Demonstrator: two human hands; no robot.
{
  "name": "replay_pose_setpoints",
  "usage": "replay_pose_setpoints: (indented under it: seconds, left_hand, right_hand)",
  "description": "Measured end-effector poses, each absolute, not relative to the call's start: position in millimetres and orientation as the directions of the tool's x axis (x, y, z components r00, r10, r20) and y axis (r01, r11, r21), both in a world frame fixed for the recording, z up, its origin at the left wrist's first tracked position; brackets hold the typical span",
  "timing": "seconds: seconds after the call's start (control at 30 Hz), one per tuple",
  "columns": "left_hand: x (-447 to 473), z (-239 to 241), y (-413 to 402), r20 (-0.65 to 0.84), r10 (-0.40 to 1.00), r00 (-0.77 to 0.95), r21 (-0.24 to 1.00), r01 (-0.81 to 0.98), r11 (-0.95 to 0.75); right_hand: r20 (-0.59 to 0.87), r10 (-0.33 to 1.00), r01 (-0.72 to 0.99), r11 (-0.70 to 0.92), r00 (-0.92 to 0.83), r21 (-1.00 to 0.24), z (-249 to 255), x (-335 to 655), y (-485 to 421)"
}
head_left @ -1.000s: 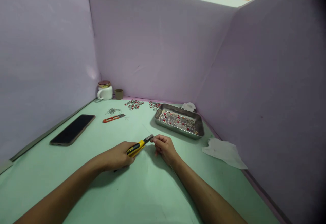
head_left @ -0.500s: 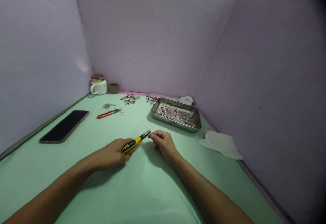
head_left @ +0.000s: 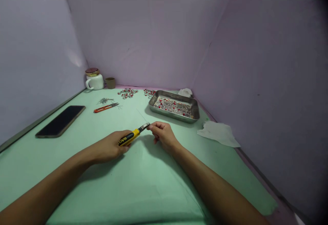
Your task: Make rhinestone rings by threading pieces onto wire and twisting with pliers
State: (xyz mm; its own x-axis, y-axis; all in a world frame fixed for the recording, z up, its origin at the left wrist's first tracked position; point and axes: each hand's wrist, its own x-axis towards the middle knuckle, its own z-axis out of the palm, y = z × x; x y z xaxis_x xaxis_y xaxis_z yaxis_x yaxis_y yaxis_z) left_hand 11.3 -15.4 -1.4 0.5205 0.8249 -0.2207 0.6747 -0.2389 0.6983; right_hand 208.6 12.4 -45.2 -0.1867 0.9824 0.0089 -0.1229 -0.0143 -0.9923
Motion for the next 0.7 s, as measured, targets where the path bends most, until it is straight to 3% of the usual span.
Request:
replay_pose_setpoints:
  seconds: [0.4, 0.5, 0.7]
  left_hand:
    - [10.2, -3.9, -12.7, -0.214, 0.849, 0.483, 0.667, 0.707, -0.234]
    - [8.8, -4.2, -12.1, -0.198, 0.852, 0.485, 0.751, 0.633, -0.186]
    - [2.0, 1.6, -10.6, -0.315, 0.743, 0.591, 0.898, 0.439, 0.031]
  right_hand:
    - [0.018, 0.976, -0.266, -0.041, -0.215, -0.963, -48.5, 207.6, 10.5]
    - [-0.007, 0.961, -0.298, -0.093, -0.277, -0.95, -44.3, 210.4, 11.1]
    - [-0.047, 0.952, -0.221, -0.118, -0.303, -0.968, -41.8, 213.2, 12.4]
